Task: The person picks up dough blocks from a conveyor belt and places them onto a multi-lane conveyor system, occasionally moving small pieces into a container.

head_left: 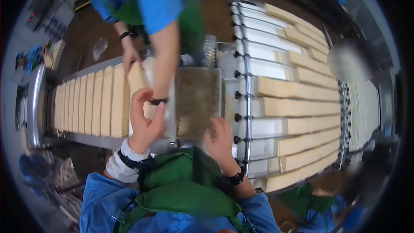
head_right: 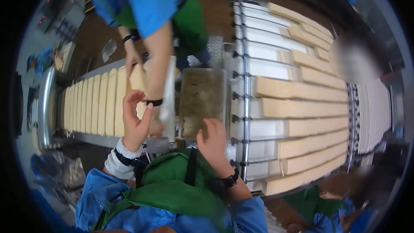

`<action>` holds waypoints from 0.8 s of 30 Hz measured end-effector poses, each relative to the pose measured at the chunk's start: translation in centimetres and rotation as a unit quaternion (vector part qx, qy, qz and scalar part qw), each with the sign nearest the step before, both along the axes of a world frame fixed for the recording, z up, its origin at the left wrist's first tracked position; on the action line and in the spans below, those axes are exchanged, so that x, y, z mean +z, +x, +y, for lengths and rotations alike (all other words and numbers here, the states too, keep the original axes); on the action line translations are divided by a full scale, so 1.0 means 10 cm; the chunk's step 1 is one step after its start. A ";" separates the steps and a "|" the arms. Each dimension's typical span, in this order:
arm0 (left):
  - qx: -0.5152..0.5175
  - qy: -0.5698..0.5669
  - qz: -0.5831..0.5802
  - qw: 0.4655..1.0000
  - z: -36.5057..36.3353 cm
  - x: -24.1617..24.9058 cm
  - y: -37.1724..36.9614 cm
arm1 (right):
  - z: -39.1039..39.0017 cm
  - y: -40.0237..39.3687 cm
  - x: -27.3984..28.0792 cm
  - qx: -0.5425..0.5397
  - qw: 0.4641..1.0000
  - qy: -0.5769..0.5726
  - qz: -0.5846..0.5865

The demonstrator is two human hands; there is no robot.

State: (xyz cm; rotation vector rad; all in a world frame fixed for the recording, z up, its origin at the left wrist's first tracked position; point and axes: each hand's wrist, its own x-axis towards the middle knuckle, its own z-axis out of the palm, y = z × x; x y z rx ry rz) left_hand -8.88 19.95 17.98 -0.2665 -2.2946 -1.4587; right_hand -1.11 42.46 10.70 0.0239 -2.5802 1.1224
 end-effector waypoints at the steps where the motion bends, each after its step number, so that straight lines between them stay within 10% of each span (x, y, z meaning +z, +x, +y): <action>1: 0.031 -0.006 0.004 0.999 -0.26 -0.14 0.10 | -0.20 -0.07 0.00 0.048 0.999 -0.006 -0.001; 10: 0.313 -0.044 -0.320 0.893 -1.83 -1.61 1.06 | -2.29 -0.98 0.09 0.399 0.917 0.023 0.018; 24: 0.023 0.307 -0.509 0.804 -2.38 -1.67 0.83 | -3.55 -2.50 -1.12 0.262 0.931 0.253 -0.033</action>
